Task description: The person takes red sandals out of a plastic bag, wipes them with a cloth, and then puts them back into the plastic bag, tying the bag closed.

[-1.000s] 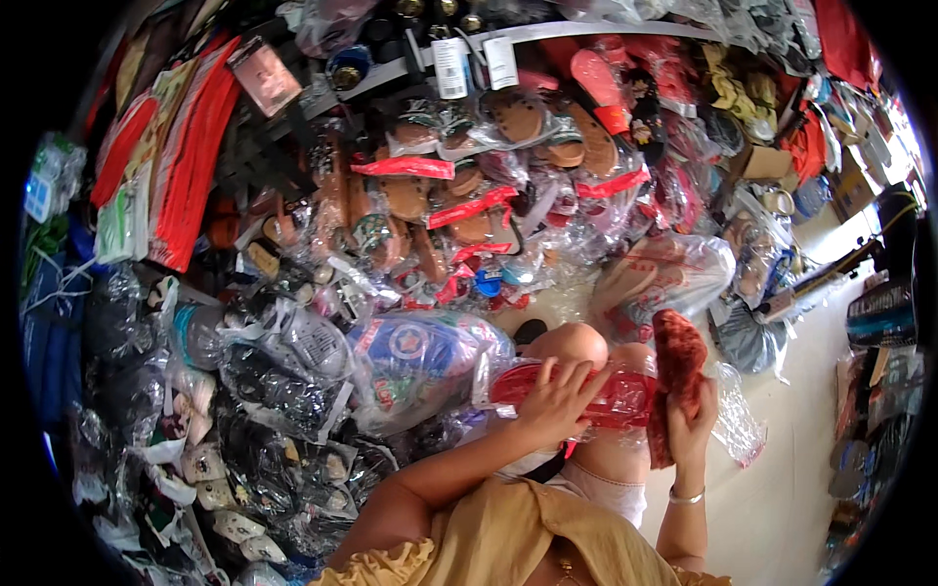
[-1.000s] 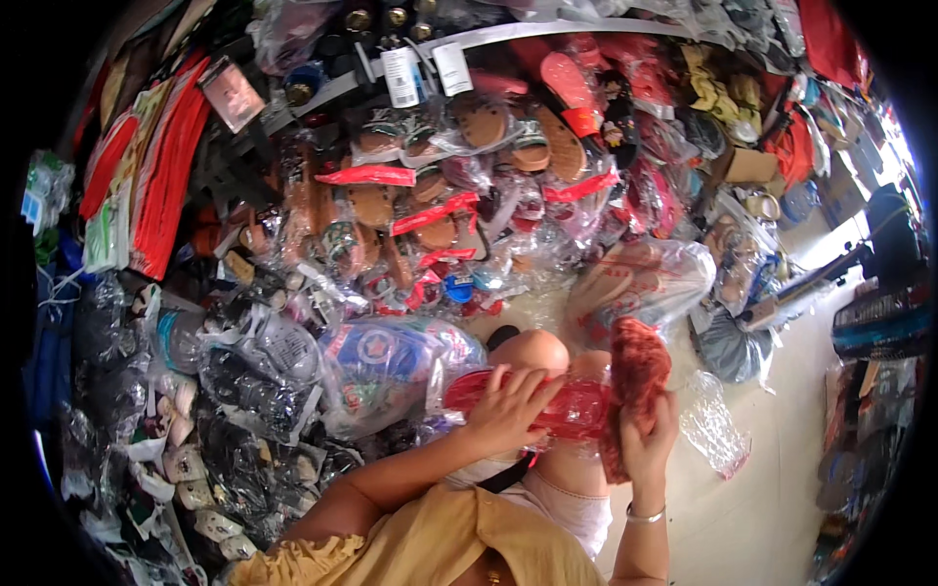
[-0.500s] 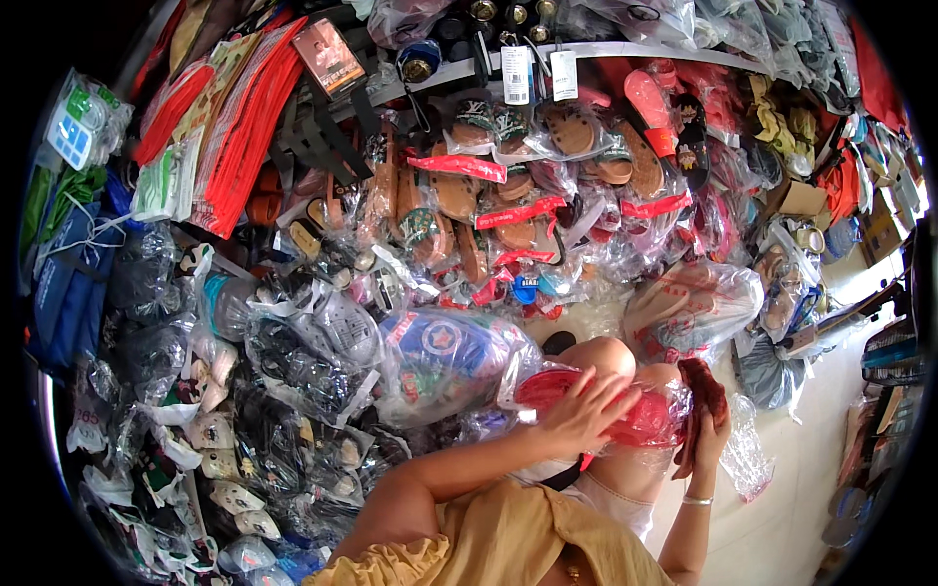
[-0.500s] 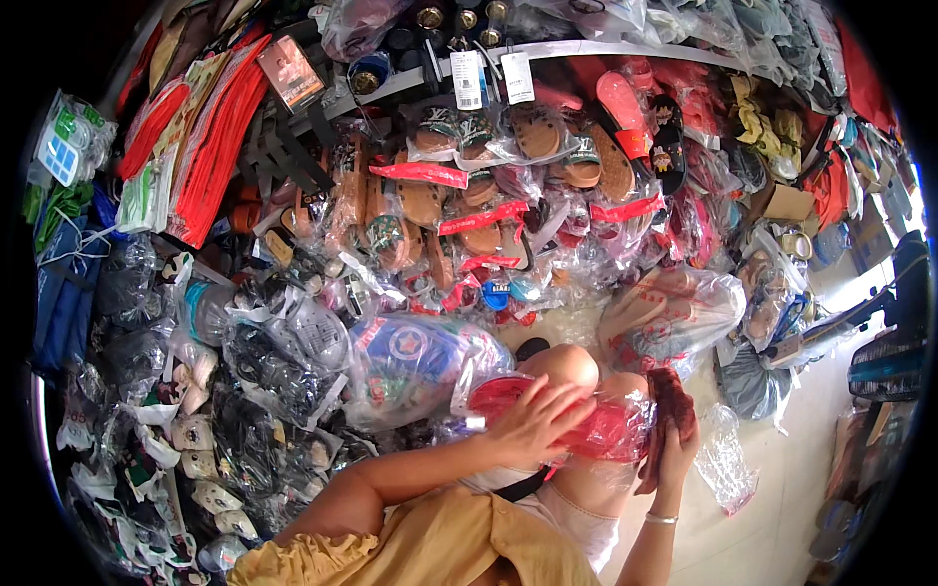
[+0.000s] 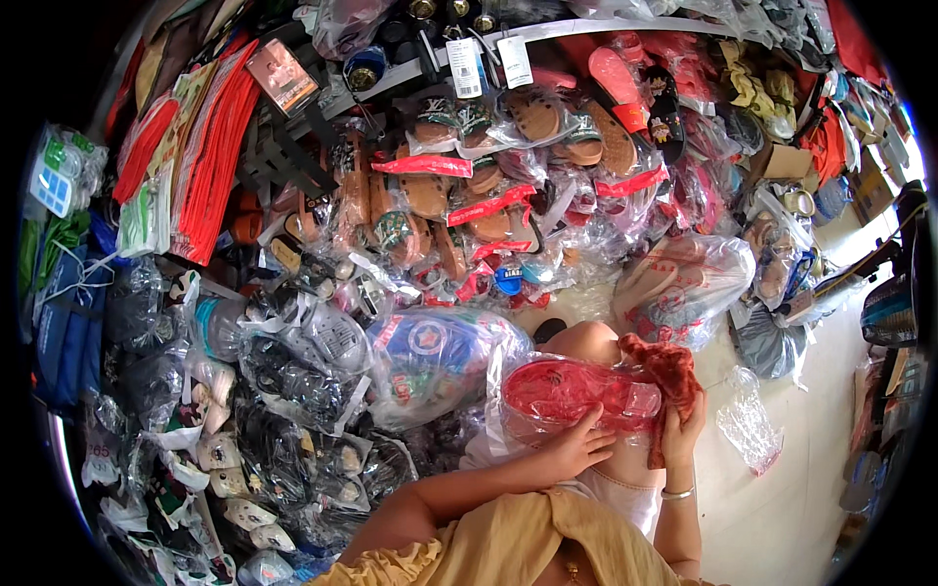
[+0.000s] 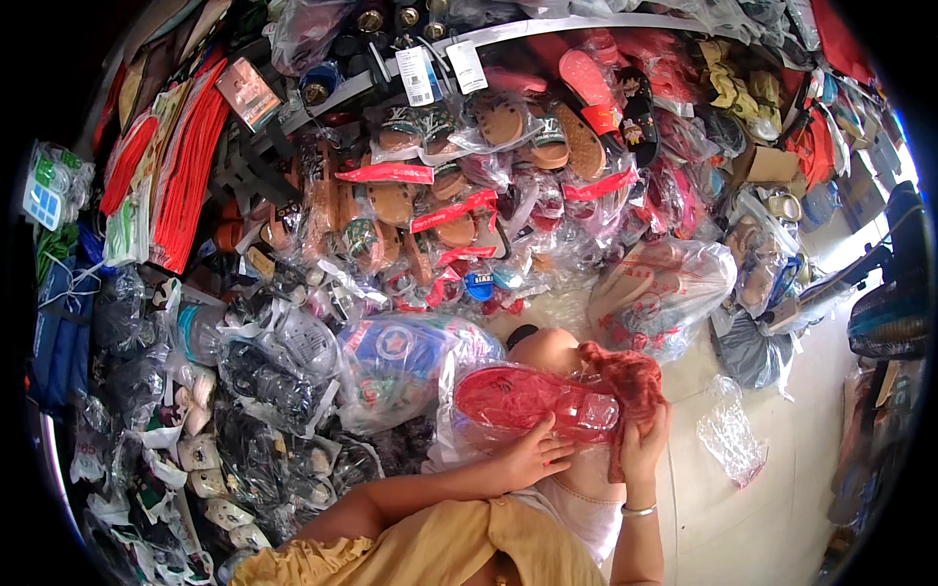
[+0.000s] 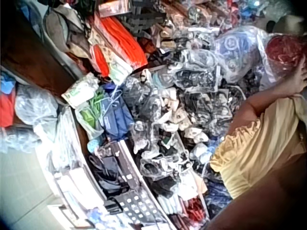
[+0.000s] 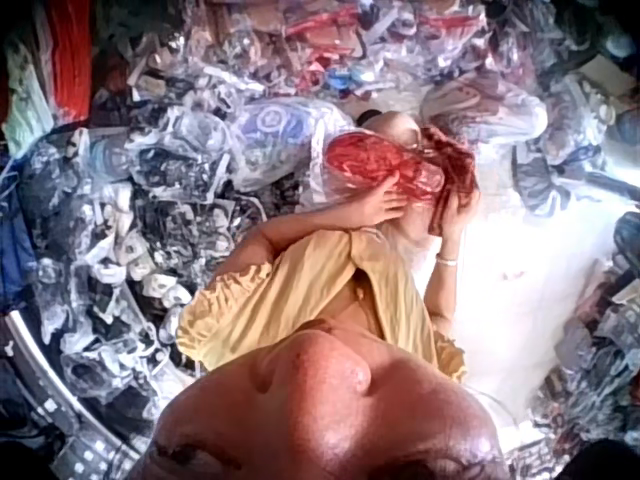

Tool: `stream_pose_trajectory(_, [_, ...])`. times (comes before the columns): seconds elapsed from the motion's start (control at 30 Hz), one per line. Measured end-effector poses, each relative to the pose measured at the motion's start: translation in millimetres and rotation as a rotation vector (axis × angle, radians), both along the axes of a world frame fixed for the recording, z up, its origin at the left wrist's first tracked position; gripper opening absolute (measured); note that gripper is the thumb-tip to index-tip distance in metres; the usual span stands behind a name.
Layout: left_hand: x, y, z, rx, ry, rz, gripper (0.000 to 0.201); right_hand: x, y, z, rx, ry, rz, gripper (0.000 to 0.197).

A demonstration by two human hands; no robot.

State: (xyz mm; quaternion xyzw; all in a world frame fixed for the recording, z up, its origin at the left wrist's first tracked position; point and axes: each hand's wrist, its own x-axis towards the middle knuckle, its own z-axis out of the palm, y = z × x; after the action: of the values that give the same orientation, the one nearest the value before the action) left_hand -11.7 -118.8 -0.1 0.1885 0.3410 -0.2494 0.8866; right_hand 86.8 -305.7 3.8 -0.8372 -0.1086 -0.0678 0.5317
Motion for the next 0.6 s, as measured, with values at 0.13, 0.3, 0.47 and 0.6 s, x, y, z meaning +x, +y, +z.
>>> stream_pose_trajectory(0.13, [6.1,-10.1,7.8,0.056,0.185,0.11,0.075,-1.7,-16.2,-11.3,0.194,0.127,-0.05,0.031])
stream_pose_trajectory(0.3, [-11.0,-10.6,-18.4,0.373,0.012,-0.086,0.054,-11.8,-26.9,15.2,-0.014,0.037,0.194,0.058])
stream_pose_trajectory(0.47, [-25.1,28.2,-24.8,0.41,-0.341,-0.385,0.048,-16.6,-26.4,27.7,-0.464,-0.079,0.294,0.087])
stream_pose_trajectory(0.6, [-27.5,70.7,-9.1,0.511,-0.46,-0.618,0.045,-12.7,-17.8,30.4,-0.411,-0.1,0.298,0.089])
